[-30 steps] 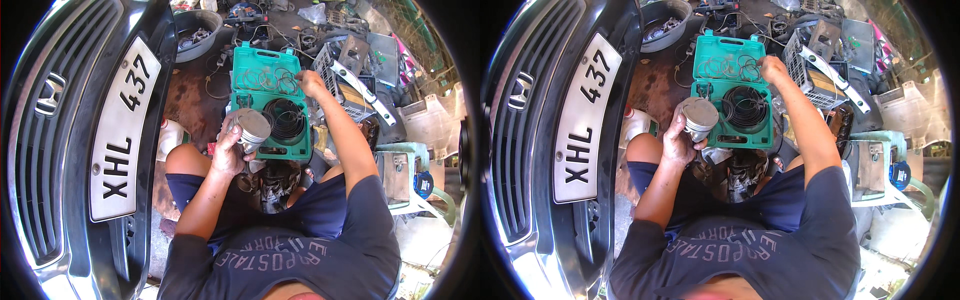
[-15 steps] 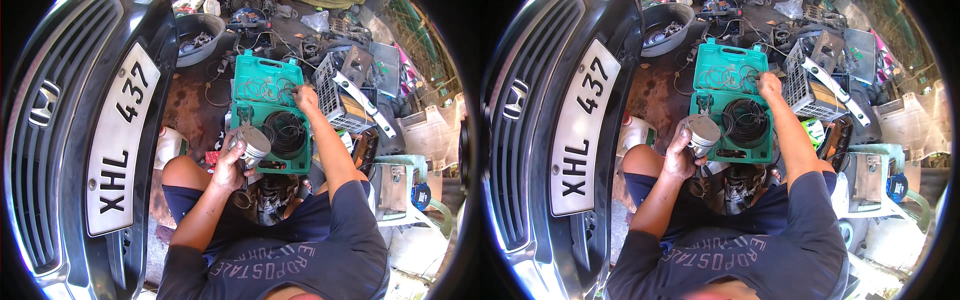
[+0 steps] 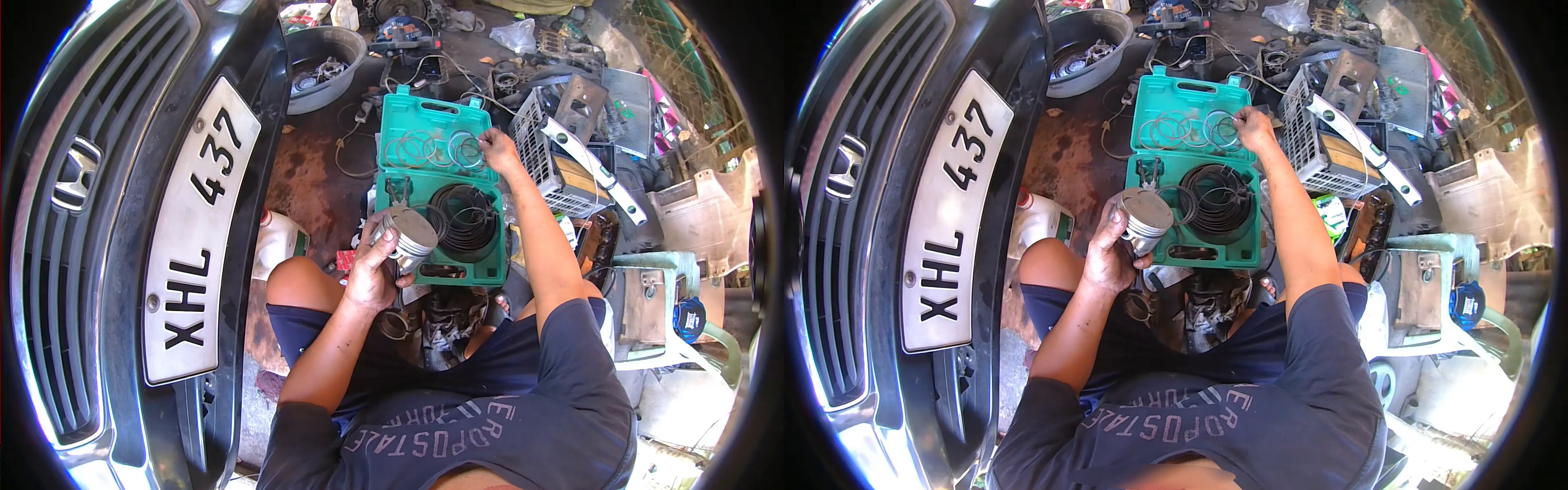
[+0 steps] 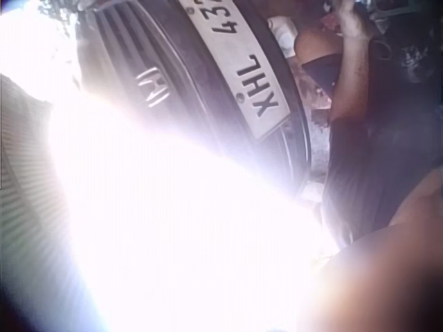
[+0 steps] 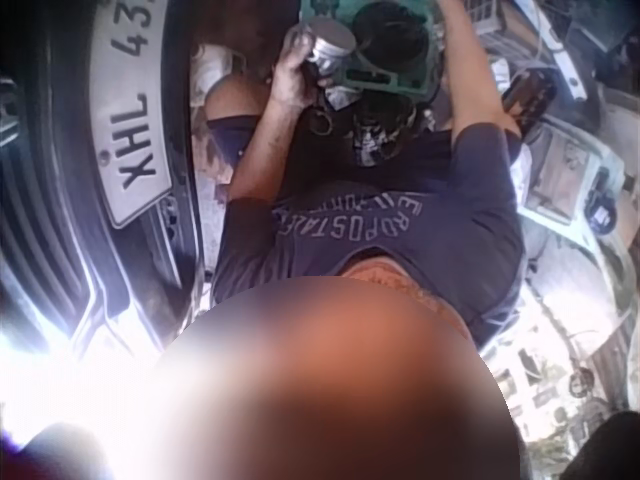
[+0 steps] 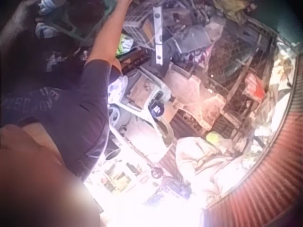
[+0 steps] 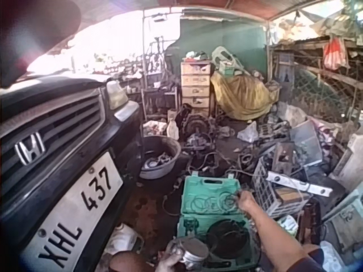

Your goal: Manually installing piston rings onto an engine piston.

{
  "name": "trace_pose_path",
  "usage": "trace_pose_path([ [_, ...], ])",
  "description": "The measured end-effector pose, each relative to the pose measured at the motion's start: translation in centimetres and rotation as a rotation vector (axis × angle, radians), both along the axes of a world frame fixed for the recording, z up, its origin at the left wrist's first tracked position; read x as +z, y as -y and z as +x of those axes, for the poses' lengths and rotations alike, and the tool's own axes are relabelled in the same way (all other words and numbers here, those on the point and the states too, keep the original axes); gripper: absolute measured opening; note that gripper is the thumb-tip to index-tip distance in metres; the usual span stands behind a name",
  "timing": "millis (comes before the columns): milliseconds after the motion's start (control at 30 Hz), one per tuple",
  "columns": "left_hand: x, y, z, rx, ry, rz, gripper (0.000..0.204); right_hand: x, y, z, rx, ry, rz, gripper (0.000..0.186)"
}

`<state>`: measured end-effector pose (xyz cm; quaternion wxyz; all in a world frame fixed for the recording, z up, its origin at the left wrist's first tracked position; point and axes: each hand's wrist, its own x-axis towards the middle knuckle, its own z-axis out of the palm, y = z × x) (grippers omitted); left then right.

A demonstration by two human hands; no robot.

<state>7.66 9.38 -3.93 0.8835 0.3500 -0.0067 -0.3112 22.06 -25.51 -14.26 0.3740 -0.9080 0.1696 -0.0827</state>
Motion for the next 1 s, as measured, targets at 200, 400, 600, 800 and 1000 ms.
trace_pose_path([
  [200, -0.1, -0.3, 0.1, 0.025, 0.016, 0.023, 0.053, 3.2, -1.7, -0.5, 0.073, 0.012, 0.207, 0.015],
  [400, -0.1, -0.2, 0.4, 0.036, 0.018, 0.076, 0.051, 7.4, -2.8, -2.1, 0.152, 0.11, 0.289, 0.012],
  [600, 0.4, -0.2, 0.0, 0.05, 0.025, 0.143, 0.05, 7.0, -3.7, -2.4, 0.108, 0.212, 0.264, 0.01],
  [800, 0.3, -0.2, 0.1, 0.06, -0.004, 0.093, 0.05, 4.7, -3.7, -2.6, -0.073, 0.042, 0.697, 0.014],
  [1000, 0.1, 0.1, 0.3, 0.072, -0.002, 0.104, 0.05, 4.0, -3.6, -2.2, -0.054, 0.052, 0.702, 0.012],
])
